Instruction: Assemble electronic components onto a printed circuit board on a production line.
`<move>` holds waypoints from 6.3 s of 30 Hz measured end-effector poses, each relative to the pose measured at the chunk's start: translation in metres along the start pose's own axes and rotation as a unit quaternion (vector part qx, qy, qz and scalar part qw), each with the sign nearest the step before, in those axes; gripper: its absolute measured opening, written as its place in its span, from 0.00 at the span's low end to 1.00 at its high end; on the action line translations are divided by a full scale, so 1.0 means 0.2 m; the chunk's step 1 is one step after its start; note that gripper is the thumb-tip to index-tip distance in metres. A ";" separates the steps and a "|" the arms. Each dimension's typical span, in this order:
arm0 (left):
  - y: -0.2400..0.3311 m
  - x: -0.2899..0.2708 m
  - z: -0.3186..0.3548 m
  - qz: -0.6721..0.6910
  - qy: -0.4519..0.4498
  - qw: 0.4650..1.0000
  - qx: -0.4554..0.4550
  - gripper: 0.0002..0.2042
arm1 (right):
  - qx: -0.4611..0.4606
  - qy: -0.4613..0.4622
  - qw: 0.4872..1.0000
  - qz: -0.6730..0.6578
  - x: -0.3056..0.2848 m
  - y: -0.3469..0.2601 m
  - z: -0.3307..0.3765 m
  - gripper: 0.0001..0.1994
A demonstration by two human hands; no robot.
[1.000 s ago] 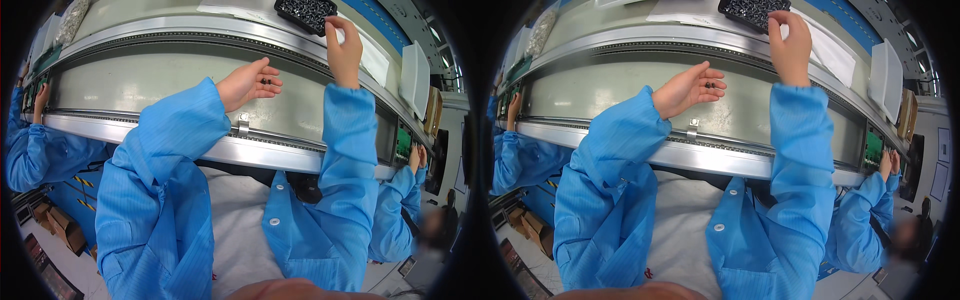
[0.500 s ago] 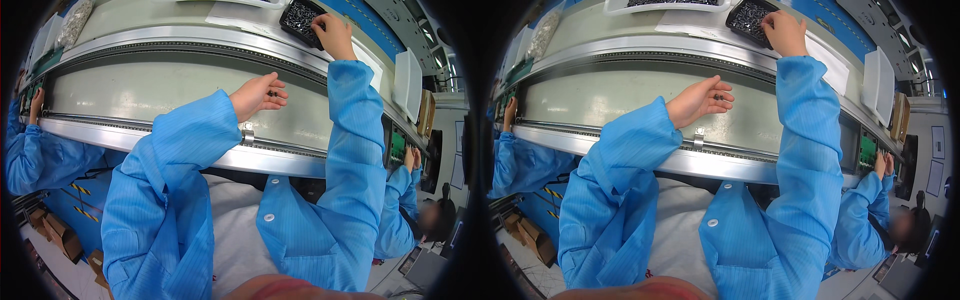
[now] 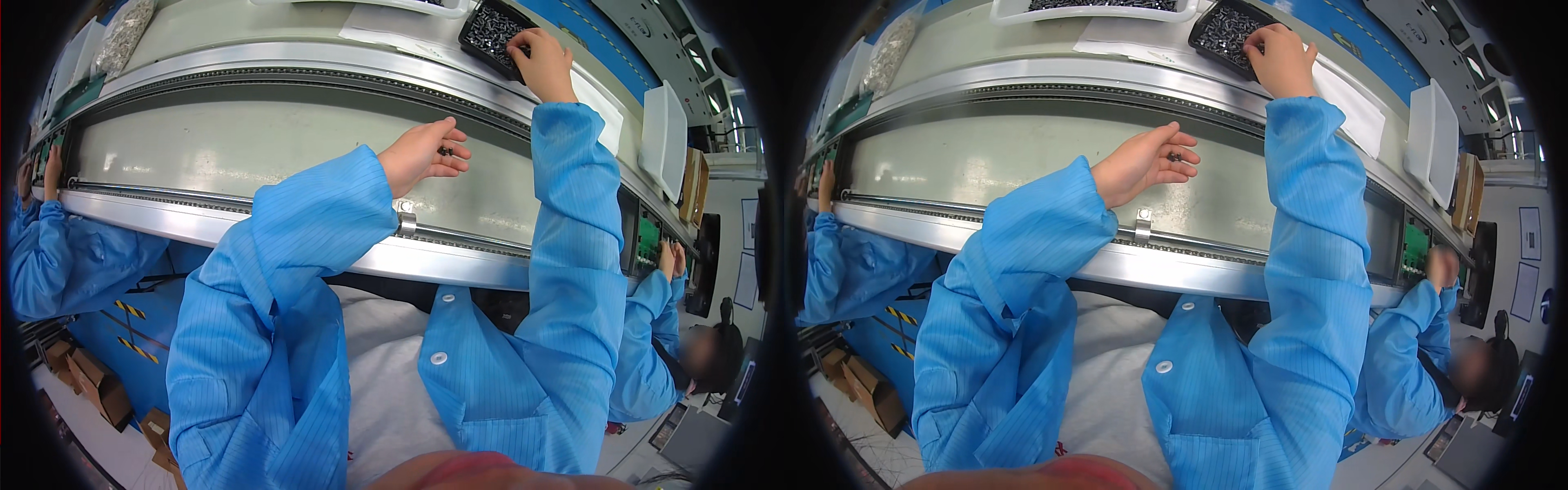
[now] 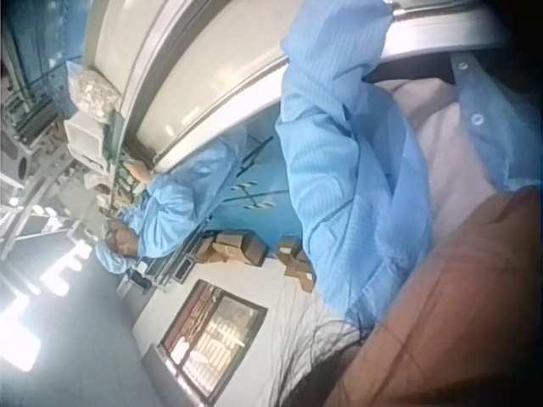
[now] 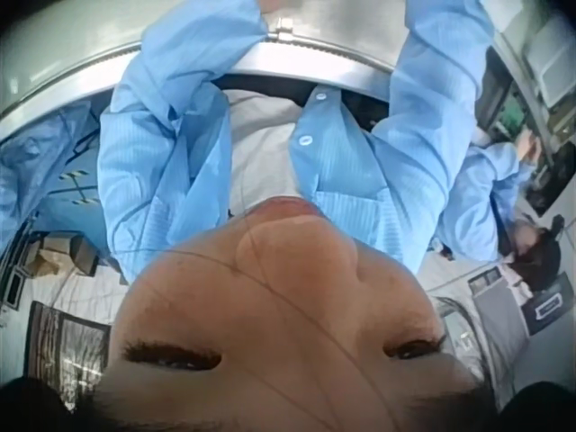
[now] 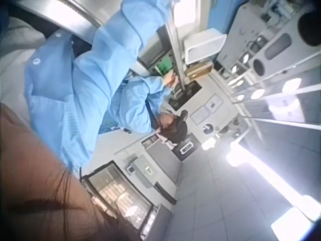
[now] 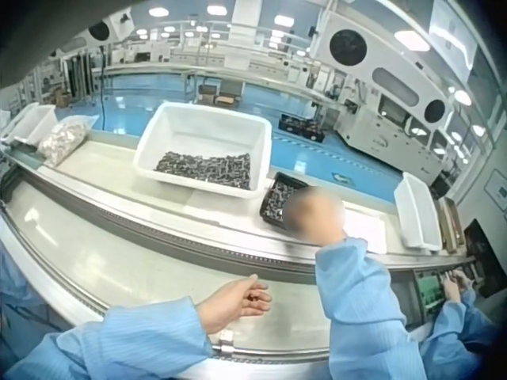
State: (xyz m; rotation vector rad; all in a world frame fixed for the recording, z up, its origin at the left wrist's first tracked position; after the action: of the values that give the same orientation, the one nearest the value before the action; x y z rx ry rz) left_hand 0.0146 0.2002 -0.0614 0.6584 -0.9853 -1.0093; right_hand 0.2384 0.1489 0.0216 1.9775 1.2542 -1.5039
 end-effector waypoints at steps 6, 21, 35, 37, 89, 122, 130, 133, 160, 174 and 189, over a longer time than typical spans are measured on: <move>0.01 0.01 0.01 -0.016 0.002 1.000 -0.003 0.23 | -0.032 0.049 0.998 -0.024 0.00 0.00 0.03 0.05; 0.00 0.02 0.00 -0.035 -0.014 0.999 0.000 0.22 | 0.024 0.040 0.999 -0.006 0.00 0.01 -0.01 0.05; 0.00 0.02 0.01 -0.033 -0.013 0.999 0.002 0.22 | 0.055 0.055 0.997 0.007 0.00 -0.02 0.00 0.08; 0.00 0.01 0.00 -0.033 -0.015 0.999 0.002 0.22 | 0.056 0.070 0.996 -0.003 -0.01 0.00 0.00 0.09; -0.01 -0.01 -0.01 -0.002 -0.042 0.997 0.071 0.06 | 0.026 -0.032 0.837 -0.546 0.09 -0.35 0.73 0.03; -0.03 0.00 0.00 -0.042 -0.029 0.998 0.037 0.08 | -0.016 -0.028 0.851 -0.524 0.05 -0.38 0.72 0.04; -0.02 0.01 0.01 -0.014 -0.041 0.998 0.041 0.11 | -0.019 -0.031 0.855 -0.517 0.05 -0.38 0.73 0.04; -0.02 0.01 0.01 -0.018 -0.039 0.998 0.043 0.11 | -0.021 -0.028 0.856 -0.515 0.05 -0.38 0.73 0.04; -0.02 -0.01 0.01 -0.029 0.009 0.998 0.046 0.09 | 0.004 -0.033 0.873 -0.486 0.04 -0.38 0.73 0.05; -0.03 -0.01 0.00 -0.045 0.021 0.998 0.035 0.08 | 0.049 -0.097 0.863 -0.493 0.06 -0.37 0.74 0.04; -0.03 -0.01 0.00 -0.047 0.029 0.998 0.035 0.07 | 0.067 -0.162 0.836 -0.520 0.09 -0.38 0.75 0.05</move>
State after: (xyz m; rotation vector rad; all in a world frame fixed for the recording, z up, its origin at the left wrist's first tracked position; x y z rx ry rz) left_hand 0.0121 0.2003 -0.0675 0.7941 -0.9480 -1.0364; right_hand 0.0897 0.0893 -0.0347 0.9401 2.2531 -2.2893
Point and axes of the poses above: each hand's wrist, its own z-axis away from the middle knuckle, its own x-axis out of the palm, y = z × x, the point moved 5 cm from there along -z, towards the middle knuckle, and after that the axes turned 11 degrees about -z, right-handed, at the moved point
